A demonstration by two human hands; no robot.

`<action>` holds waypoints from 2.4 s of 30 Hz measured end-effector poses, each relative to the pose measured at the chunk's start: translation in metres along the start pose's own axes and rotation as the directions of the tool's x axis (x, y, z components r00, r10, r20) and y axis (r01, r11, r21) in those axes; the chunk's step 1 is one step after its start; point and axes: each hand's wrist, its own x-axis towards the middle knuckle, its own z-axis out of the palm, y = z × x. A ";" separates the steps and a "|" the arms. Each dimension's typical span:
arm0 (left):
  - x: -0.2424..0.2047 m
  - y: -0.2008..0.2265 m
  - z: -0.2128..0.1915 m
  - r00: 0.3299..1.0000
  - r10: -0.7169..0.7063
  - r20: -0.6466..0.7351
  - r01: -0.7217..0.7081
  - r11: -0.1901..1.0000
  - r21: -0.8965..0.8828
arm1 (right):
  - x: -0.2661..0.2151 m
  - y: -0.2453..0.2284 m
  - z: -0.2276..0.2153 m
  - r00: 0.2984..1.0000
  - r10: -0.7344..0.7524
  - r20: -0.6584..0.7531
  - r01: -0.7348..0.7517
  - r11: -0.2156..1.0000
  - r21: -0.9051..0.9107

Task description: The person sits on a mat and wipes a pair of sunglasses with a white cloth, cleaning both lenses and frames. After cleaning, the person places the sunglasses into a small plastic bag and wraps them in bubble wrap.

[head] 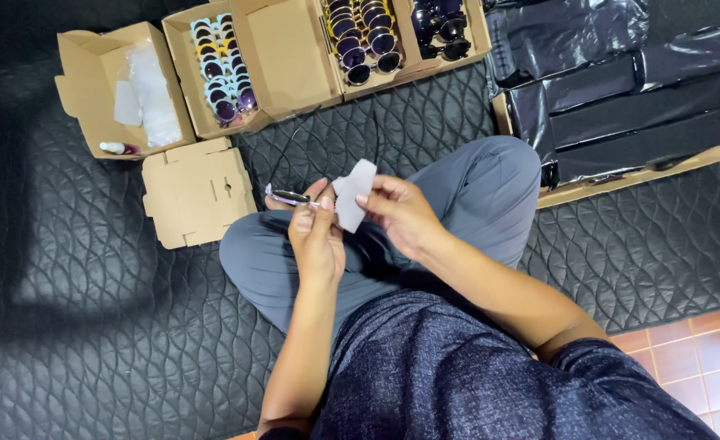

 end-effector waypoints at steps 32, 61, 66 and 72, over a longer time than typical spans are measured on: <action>-0.008 0.024 0.008 0.994 -0.103 -0.027 0.102 0.994 -0.036 | 0.007 0.018 -0.008 0.998 -0.037 -0.048 0.032 0.994 -0.103; -0.019 0.026 0.006 0.986 -0.163 -0.045 0.156 0.981 -0.117 | 0.076 -0.044 -0.028 0.976 0.209 -0.053 -0.191 0.951 0.241; -0.010 0.011 0.005 0.995 -0.086 -0.051 0.077 0.984 -0.158 | 0.029 -0.004 -0.006 0.990 -0.060 -0.127 0.034 0.979 -0.200; -0.005 -0.016 0.007 0.999 -0.049 0.015 0.051 0.975 -0.218 | 0.020 0.022 -0.017 0.985 -0.116 -0.130 0.048 0.897 -0.440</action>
